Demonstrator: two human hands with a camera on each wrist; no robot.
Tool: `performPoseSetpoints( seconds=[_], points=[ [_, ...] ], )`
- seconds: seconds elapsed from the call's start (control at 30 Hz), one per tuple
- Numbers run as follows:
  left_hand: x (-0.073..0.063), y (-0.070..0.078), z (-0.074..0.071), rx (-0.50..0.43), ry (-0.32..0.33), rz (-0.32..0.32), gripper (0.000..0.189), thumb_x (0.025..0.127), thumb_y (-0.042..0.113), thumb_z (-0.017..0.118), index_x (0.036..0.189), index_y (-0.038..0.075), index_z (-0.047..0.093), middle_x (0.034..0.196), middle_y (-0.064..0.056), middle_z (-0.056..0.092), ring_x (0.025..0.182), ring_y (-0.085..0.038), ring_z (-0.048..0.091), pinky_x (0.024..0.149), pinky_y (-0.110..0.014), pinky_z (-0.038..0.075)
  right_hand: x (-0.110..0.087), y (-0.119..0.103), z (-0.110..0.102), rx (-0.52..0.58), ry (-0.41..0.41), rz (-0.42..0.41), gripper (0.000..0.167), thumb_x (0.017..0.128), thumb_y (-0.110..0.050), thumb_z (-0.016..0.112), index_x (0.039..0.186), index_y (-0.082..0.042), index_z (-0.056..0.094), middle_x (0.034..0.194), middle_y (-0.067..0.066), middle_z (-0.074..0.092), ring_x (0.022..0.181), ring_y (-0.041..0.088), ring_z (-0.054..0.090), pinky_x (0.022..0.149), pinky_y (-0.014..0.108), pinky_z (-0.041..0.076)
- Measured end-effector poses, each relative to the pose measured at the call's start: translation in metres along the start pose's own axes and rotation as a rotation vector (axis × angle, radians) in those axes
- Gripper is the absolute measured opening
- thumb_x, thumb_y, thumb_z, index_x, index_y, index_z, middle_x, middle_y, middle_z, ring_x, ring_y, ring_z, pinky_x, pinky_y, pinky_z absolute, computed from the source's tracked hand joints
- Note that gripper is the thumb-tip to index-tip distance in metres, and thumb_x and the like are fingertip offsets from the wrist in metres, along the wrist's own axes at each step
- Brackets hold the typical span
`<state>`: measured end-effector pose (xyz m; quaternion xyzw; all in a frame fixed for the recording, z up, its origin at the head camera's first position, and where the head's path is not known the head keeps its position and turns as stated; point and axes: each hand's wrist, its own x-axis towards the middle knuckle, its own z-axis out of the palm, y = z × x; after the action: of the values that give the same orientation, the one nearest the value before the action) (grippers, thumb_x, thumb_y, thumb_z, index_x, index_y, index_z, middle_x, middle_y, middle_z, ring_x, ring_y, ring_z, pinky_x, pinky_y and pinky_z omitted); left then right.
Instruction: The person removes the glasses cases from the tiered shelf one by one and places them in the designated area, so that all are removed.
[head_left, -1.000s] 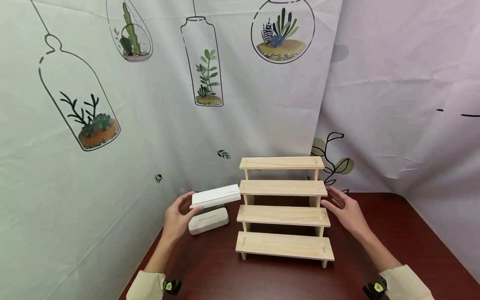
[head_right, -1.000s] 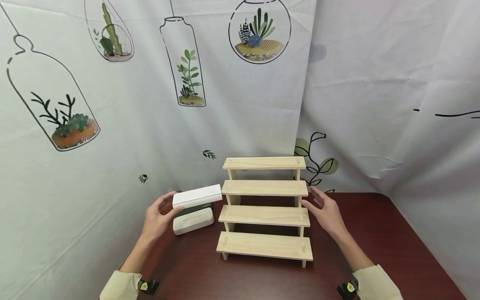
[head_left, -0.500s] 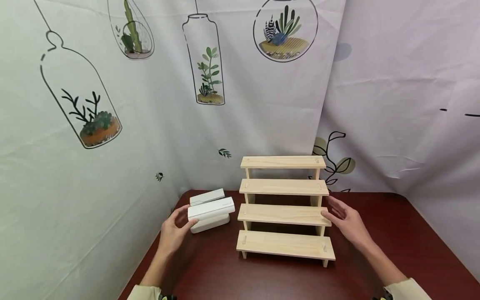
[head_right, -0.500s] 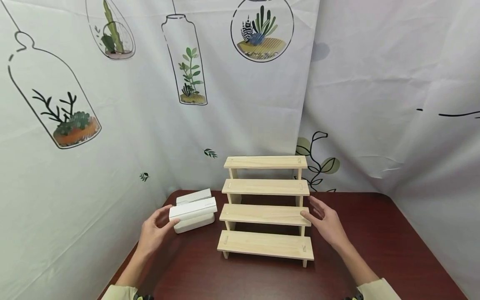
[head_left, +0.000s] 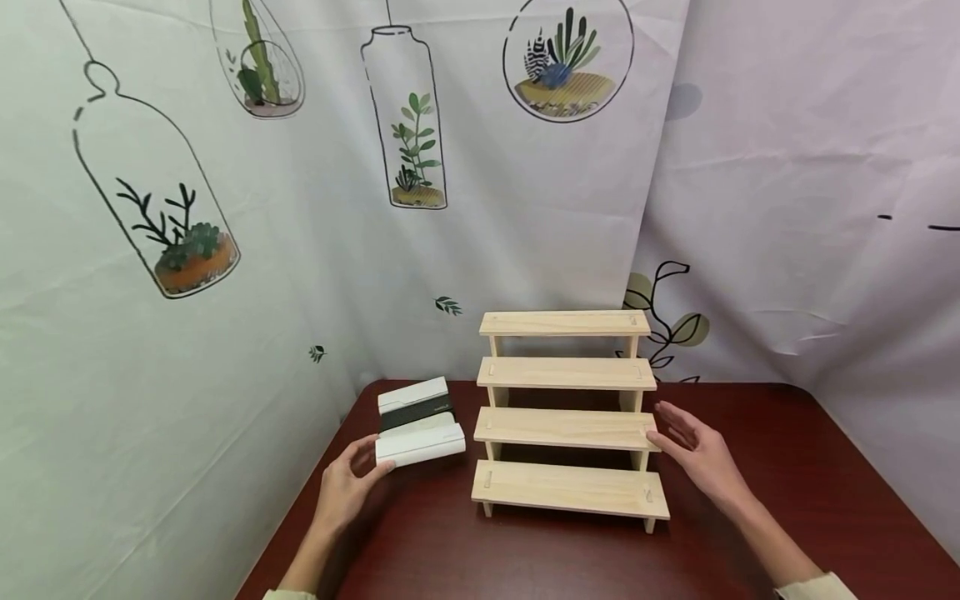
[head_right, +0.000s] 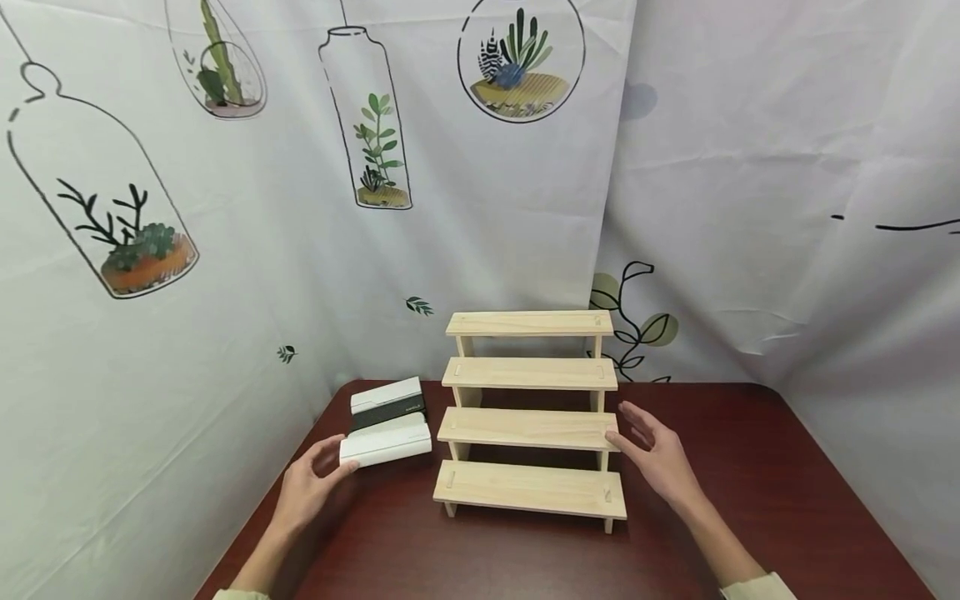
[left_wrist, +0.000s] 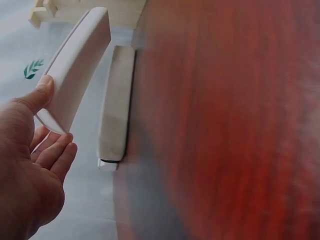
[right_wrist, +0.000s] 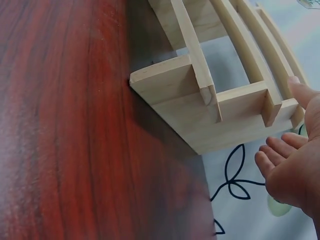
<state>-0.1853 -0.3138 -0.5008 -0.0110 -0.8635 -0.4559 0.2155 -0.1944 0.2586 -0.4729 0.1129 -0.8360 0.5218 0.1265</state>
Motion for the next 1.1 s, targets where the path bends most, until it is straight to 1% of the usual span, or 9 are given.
performPoseSetpoints(
  seconds=[0.17, 0.33, 0.57, 0.7, 0.73, 0.77, 0.83, 0.97, 1.1],
  points=[
    [-0.004, -0.005, 0.003, 0.005, -0.005, -0.031, 0.061, 0.084, 0.017, 0.093, 0.137, 0.002, 0.067, 0.138, -0.019, 0.069, 0.124, -0.035, 0.069, 0.087, -0.011, 0.051, -0.003, 0.001, -0.002, 0.003, 0.011, 0.014, 0.069, 0.104, -0.031, 0.073, 0.159, 0.001, 0.045, 0.156, 0.023, 0.053, 0.142, 0.046, 0.048, 0.099, 0.003, 0.039],
    [-0.006, -0.006, 0.003, 0.02, -0.02, -0.052, 0.062, 0.085, 0.021, 0.093, 0.138, 0.002, 0.067, 0.137, -0.021, 0.069, 0.123, -0.036, 0.069, 0.092, -0.024, 0.057, -0.006, 0.003, -0.005, -0.006, 0.009, 0.043, 0.07, 0.105, -0.033, 0.072, 0.16, 0.0, 0.043, 0.157, 0.023, 0.051, 0.144, 0.045, 0.048, 0.098, 0.004, 0.04],
    [-0.007, -0.009, 0.003, 0.075, -0.056, -0.088, 0.064, 0.085, 0.021, 0.092, 0.14, 0.002, 0.065, 0.138, -0.023, 0.068, 0.125, -0.036, 0.068, 0.098, -0.036, 0.057, -0.012, 0.005, -0.01, -0.001, 0.021, 0.06, 0.069, 0.105, -0.03, 0.071, 0.161, 0.0, 0.042, 0.158, 0.023, 0.051, 0.143, 0.045, 0.048, 0.097, 0.005, 0.042],
    [-0.008, -0.013, 0.003, 0.087, -0.079, -0.106, 0.065, 0.086, 0.019, 0.092, 0.142, 0.001, 0.063, 0.142, -0.024, 0.065, 0.127, -0.038, 0.066, 0.1, -0.046, 0.057, -0.013, 0.007, -0.011, -0.003, 0.033, 0.066, 0.067, 0.105, -0.03, 0.071, 0.161, -0.002, 0.044, 0.157, 0.021, 0.052, 0.143, 0.037, 0.05, 0.097, 0.004, 0.041],
    [-0.008, -0.014, 0.003, 0.089, -0.084, -0.112, 0.065, 0.086, 0.019, 0.091, 0.142, 0.0, 0.063, 0.142, -0.025, 0.064, 0.128, -0.039, 0.066, 0.1, -0.049, 0.056, -0.013, 0.009, -0.012, -0.002, 0.035, 0.062, 0.067, 0.105, -0.03, 0.071, 0.16, -0.002, 0.044, 0.157, 0.021, 0.052, 0.143, 0.027, 0.053, 0.097, 0.004, 0.041],
    [-0.008, -0.014, 0.003, 0.088, -0.091, -0.117, 0.066, 0.086, 0.018, 0.091, 0.142, 0.0, 0.062, 0.143, -0.025, 0.063, 0.128, -0.039, 0.065, 0.101, -0.05, 0.055, -0.014, 0.009, -0.012, 0.002, 0.037, 0.062, 0.067, 0.105, -0.03, 0.071, 0.16, -0.002, 0.044, 0.157, 0.021, 0.052, 0.143, 0.027, 0.053, 0.096, 0.004, 0.042],
    [-0.008, -0.015, 0.003, 0.094, -0.101, -0.12, 0.066, 0.086, 0.017, 0.091, 0.143, -0.001, 0.062, 0.144, -0.026, 0.062, 0.129, -0.04, 0.064, 0.102, -0.051, 0.054, -0.015, 0.01, -0.012, 0.004, 0.042, 0.063, 0.067, 0.105, -0.03, 0.071, 0.16, -0.002, 0.044, 0.157, 0.022, 0.052, 0.14, 0.013, 0.053, 0.097, 0.004, 0.042],
    [-0.006, -0.015, 0.004, 0.117, -0.118, -0.101, 0.067, 0.086, 0.015, 0.091, 0.143, -0.001, 0.061, 0.144, -0.026, 0.062, 0.13, -0.04, 0.064, 0.103, -0.053, 0.053, -0.018, 0.011, -0.013, 0.011, 0.045, 0.063, 0.067, 0.106, -0.032, 0.07, 0.16, -0.001, 0.044, 0.157, 0.023, 0.051, 0.137, 0.001, 0.052, 0.097, 0.004, 0.041],
    [-0.007, -0.016, 0.002, 0.174, -0.117, -0.079, 0.068, 0.085, 0.016, 0.092, 0.143, -0.001, 0.062, 0.143, -0.027, 0.063, 0.128, -0.04, 0.065, 0.104, -0.056, 0.052, -0.02, 0.012, -0.015, 0.018, 0.048, 0.066, 0.067, 0.106, -0.033, 0.07, 0.159, -0.001, 0.045, 0.157, 0.024, 0.052, 0.127, -0.015, 0.047, 0.097, 0.004, 0.042]
  ],
)
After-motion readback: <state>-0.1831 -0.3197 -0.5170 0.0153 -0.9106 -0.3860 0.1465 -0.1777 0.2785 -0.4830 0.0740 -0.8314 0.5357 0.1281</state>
